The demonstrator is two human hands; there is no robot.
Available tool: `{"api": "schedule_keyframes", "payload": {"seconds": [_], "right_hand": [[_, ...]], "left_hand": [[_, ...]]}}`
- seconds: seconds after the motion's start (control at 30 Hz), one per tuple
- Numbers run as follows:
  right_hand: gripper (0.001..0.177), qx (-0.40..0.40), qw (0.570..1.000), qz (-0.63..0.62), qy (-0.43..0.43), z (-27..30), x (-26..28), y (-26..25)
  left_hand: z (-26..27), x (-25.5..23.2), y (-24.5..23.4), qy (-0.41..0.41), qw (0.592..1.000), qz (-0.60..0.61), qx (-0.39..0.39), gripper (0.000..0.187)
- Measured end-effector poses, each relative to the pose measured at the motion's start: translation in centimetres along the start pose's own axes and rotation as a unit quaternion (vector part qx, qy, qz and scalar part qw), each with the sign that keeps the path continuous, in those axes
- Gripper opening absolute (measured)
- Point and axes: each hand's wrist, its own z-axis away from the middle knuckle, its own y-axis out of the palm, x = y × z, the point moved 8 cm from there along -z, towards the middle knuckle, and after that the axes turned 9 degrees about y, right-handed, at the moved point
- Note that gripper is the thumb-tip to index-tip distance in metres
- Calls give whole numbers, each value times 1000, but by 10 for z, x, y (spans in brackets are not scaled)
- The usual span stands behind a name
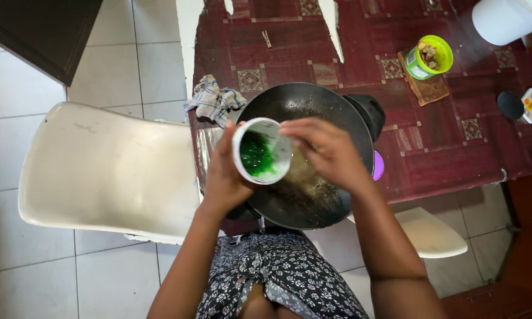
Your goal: The person adds green dish soap from a small cup into a wok on a table, scrubs the inside of the wok with a sponge and a cloth, rinses a mug at the sink, then holds the glass lid in the soapy wok and scrubs both sides of the lid with the sponge and cloth.
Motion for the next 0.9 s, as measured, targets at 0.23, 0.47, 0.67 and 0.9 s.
{"api": "schedule_keyframes", "payload": {"seconds": [0.23, 0.47, 0.67, 0.9], "right_hand": [[39, 258, 897, 359, 4, -7, 35, 72], [54, 141, 944, 297, 14, -3, 49, 78], [48, 66, 748, -591, 294, 19, 3, 81], [26, -41, 485, -824, 290, 19, -37, 113]], "left_hand": [[-7, -33, 8, 54, 995, -25, 76, 112], [2, -46, -8, 83, 992, -93, 26, 104], [29, -46, -15, 116, 981, -135, -71, 98], [32, -45, 13, 189, 968, -142, -80, 77]]}}
